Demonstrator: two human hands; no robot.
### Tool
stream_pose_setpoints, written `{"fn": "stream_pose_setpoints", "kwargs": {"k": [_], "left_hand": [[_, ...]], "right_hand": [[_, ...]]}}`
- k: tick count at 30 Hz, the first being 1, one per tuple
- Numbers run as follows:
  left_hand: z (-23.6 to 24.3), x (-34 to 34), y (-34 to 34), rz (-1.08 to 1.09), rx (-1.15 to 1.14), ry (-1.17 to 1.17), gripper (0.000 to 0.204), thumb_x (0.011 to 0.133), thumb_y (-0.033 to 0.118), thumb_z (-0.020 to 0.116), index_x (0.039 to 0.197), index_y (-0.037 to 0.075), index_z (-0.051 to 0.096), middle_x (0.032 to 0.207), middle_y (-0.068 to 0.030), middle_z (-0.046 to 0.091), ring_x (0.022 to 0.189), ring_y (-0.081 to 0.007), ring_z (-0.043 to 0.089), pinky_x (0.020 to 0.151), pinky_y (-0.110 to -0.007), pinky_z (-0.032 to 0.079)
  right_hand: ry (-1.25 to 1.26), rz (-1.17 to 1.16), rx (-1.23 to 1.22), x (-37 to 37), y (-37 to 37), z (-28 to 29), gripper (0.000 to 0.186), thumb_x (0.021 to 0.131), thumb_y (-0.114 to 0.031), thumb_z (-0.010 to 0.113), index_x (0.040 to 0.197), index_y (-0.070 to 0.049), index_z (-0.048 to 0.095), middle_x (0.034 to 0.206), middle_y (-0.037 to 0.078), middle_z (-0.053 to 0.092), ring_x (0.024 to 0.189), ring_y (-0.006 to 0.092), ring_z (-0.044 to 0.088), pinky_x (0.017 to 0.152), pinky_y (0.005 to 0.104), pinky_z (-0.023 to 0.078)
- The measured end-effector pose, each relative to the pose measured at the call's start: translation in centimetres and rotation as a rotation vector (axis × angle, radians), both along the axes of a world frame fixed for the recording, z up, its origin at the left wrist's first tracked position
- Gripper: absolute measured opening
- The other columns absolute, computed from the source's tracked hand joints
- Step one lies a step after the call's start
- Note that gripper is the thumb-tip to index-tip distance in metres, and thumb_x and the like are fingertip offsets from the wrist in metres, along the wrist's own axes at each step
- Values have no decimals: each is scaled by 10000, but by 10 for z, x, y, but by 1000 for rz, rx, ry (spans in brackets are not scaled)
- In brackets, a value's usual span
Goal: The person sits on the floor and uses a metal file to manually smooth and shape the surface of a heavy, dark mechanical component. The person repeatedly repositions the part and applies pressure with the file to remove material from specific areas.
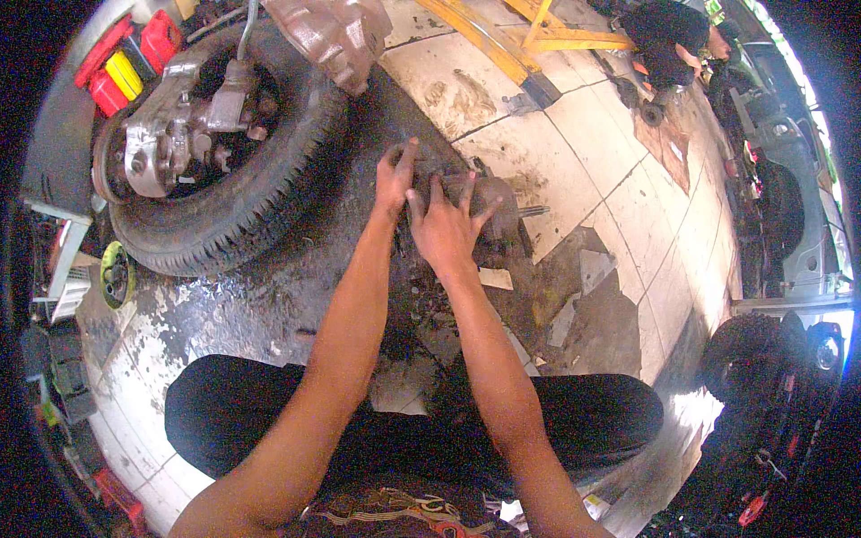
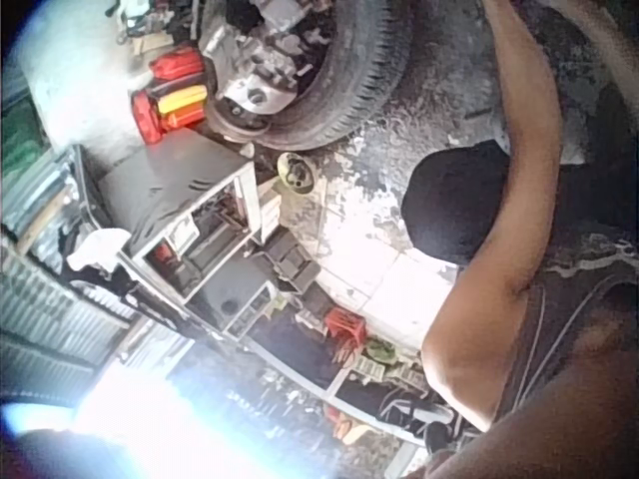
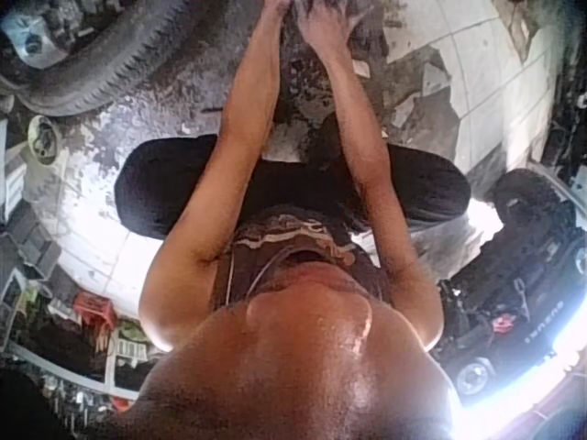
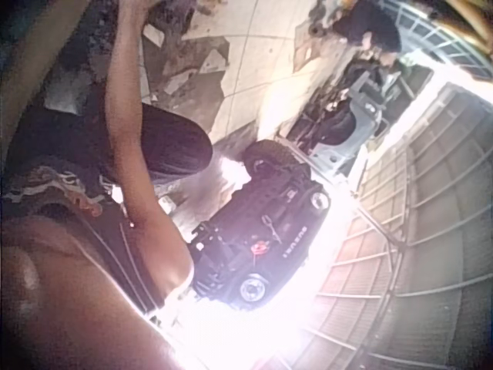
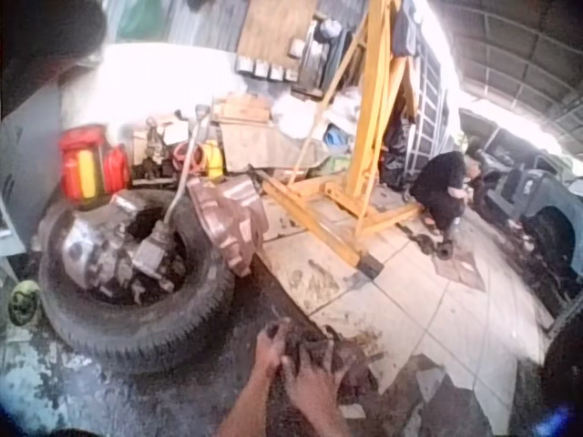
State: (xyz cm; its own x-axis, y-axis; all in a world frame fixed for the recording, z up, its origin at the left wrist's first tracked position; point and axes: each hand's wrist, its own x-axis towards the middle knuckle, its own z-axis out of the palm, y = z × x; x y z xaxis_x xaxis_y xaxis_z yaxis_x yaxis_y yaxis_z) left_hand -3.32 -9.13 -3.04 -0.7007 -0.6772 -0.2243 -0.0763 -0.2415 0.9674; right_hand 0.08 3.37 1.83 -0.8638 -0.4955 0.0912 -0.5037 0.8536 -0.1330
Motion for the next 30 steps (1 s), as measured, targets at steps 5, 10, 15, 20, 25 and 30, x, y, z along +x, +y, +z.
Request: {"fn": "stream_pose_setpoints", "kwargs": {"k": [5,10,15,20,25,30], "left_hand": [[-2,8,-8,67,-80,40,547,897,471,631,1135,-20,666,1111,-191,688,1038,-286,640,942,-349,448],[-8,0,-3,49,-23,24,504,905,428,639,1109,-32,669,1054,-178,701,983,-258,649,905,-342,464],[-1,7,-4,73,-77,29,455,913,389,634,1087,-31,673,996,-160,708,921,-232,645,871,-332,472],[-7,0,-2,88,-46,69,425,922,366,627,1071,-30,675,959,-151,706,873,-209,631,847,-326,474],[-13,5,-11,126,-103,73,413,928,358,620,1055,-32,670,932,-142,704,838,-206,629,818,-330,479],[-8,1,2,53,1,50,416,937,353,610,1059,-41,661,912,-140,703,820,-208,628,807,-333,482]], "right_hand": [[37,-36,-69,41,5,2,629,980,-532,419,1417,-83,480,1453,204,457,1445,434,231,1066,762,-8],[13,42,-34,1,-3,-1,630,985,-522,418,1419,-68,473,1449,209,458,1442,435,237,1061,766,-7],[67,-1,-70,33,8,-8,632,986,-511,425,1443,-74,441,1457,160,469,1438,433,247,1049,778,-19],[-19,30,99,-7,-10,0,628,980,-521,431,1450,-105,441,1466,142,464,1444,434,234,1055,769,-38],[74,-34,-134,39,4,-10,590,978,-517,434,1432,-143,473,1416,228,488,1445,426,238,1061,763,-32],[-11,-10,51,-3,-3,1,580,998,-503,410,1470,-166,427,1429,153,503,1454,416,217,1061,755,-57]]}}
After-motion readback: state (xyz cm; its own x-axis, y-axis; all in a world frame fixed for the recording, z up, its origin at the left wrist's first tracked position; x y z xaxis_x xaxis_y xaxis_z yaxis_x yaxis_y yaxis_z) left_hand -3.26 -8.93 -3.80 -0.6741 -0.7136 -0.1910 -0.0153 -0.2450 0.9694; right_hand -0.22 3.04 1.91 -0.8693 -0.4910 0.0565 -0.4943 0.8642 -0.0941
